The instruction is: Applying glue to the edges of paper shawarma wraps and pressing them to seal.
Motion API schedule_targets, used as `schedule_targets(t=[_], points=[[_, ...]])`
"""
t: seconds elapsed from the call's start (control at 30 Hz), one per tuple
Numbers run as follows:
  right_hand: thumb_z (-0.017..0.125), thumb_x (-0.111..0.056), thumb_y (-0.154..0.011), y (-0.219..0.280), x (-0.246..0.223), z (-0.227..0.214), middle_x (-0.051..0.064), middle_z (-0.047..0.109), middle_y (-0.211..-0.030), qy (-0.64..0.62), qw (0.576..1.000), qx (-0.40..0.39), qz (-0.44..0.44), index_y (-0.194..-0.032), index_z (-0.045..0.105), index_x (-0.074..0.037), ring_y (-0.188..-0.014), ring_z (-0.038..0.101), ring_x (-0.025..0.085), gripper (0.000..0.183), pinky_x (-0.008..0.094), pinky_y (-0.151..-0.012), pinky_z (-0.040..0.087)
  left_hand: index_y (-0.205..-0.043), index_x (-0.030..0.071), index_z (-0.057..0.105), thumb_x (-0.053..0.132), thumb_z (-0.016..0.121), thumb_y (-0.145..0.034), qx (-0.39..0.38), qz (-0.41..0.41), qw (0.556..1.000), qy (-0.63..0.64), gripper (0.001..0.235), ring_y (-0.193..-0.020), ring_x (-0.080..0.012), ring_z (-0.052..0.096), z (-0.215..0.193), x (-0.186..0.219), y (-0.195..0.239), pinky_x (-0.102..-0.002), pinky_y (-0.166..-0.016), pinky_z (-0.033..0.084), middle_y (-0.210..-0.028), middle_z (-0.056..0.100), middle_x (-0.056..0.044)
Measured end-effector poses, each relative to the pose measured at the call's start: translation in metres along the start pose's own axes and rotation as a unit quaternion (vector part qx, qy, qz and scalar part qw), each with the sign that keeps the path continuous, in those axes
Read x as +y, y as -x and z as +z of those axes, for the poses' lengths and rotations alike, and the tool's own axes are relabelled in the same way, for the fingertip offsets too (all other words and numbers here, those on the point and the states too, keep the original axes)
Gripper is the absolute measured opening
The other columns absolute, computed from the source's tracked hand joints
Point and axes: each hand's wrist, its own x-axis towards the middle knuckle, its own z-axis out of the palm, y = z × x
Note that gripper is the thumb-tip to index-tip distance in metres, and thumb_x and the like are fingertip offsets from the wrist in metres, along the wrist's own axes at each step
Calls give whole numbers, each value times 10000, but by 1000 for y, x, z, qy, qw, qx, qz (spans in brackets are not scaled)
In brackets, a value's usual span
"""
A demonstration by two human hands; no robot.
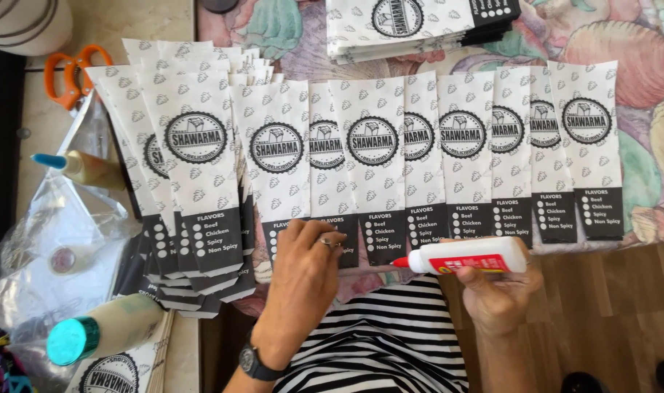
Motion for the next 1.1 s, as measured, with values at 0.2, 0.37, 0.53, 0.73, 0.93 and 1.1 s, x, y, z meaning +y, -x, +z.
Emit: schedule_targets(t=[0.2, 0.37, 0.53, 0.73, 0.93, 1.1], points=[[804, -20, -788, -2, -9, 65, 225, 759, -976, 43, 992, -118, -4, -1014, 656, 8, -894, 802, 384, 271, 398, -752, 739, -1117, 7, 733, 108, 727, -843, -61, -16, 998, -9, 292, -1051, -305, 530, -15, -12, 16, -435, -796, 434, -1190, 653, -89], [846, -41, -738, 4, -7, 89, 214, 770, -980, 89, 985, -144, 22, -1011, 658, 3, -900, 804, 342, 335, 357, -762, 714, -1209, 13, 693, 72, 731, -776, -73, -14, 997, -3, 438, -1116, -310, 523, -19, -17, 21, -447, -826, 435, -1277, 638, -89], [840, -53, -753, 7, -9, 111, 261, 765, -989, 59, 980, -185, 52, -974, 649, 48, -928, 802, 366, 309, 416, -816, 718, -1166, 51, 705, 80, 734, -737, -63, -14, 998, -3, 430, -1096, -309, 530, -16, -19, 22, -454, -808, 416, -1276, 647, -80], [858, -58, -732, 3, -3, 68, 155, 765, -895, 114, 986, -121, 2, -977, 686, -3, -859, 801, 323, 305, 310, -709, 709, -1094, 25, 740, 201, 714, -903, -38, -21, 999, -2, 262, -1053, -300, 543, -11, -17, 24, -452, -778, 410, -1236, 668, -89], [821, -59, -795, 8, -5, 65, 127, 725, -854, 35, 996, -84, -10, -981, 634, -39, -903, 786, 439, 265, 470, -775, 733, -1033, 58, 731, 122, 755, -832, 31, -34, 999, 8, 212, -1017, -297, 543, 0, -13, 25, -447, -758, 387, -1180, 672, -45], [841, -42, -746, 16, -2, 92, 242, 757, -957, 83, 988, -127, -4, -1022, 642, -9, -908, 802, 374, 342, 410, -815, 714, -988, 53, 731, 82, 688, -825, 46, -44, 998, 7, 171, -991, -285, 550, -4, -7, 23, -433, -733, 385, -1139, 684, -35]])
